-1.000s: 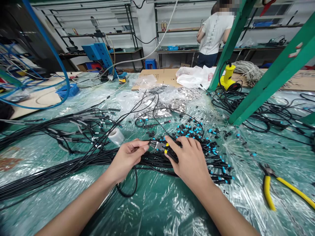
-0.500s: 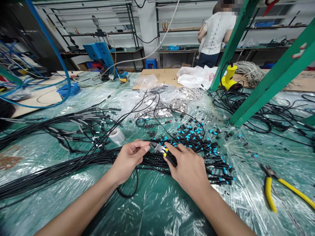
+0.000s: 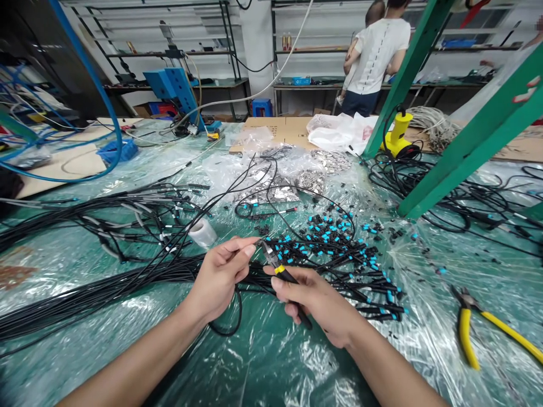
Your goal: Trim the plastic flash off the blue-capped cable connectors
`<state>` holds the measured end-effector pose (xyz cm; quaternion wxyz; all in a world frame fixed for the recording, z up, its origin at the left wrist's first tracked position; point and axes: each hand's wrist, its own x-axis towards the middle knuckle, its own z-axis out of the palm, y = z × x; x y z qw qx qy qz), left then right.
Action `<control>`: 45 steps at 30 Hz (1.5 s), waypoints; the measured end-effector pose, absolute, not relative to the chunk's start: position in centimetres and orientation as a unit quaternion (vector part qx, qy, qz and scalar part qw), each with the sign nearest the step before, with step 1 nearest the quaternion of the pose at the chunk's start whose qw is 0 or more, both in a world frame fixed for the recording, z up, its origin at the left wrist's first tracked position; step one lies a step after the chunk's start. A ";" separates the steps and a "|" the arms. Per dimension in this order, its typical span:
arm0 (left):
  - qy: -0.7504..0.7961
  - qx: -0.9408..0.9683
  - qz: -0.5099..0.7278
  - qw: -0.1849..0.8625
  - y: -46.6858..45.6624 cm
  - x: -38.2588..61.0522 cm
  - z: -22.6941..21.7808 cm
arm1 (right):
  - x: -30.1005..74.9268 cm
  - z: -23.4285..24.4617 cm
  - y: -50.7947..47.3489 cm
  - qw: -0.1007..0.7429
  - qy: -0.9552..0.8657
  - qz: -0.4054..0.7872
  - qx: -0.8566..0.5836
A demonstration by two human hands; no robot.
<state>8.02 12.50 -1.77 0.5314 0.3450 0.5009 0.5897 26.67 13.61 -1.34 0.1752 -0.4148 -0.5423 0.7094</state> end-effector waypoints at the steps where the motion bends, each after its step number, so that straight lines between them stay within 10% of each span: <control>1: 0.502 0.352 0.591 0.524 12.5 7.9 -1.7 | 26.6 -1.4 13.5 0.172 -0.536 0.715 -0.414; 10: 0.447 0.285 0.538 0.655 12.5 7.6 -1.0 | 26.8 -2.2 13.8 0.204 -0.808 0.117 -0.540; 17: 0.468 0.291 0.530 0.644 12.6 7.6 -1.2 | 27.4 -2.7 14.4 0.186 -0.842 -0.048 -0.504; 33: 0.491 0.362 0.518 0.600 12.8 7.6 -2.4 | 27.6 -2.9 14.7 0.161 -0.847 0.036 -0.506; 45: 0.480 0.337 0.547 0.598 12.8 7.5 -2.3 | 27.1 -1.8 14.6 0.203 -0.739 0.503 -0.400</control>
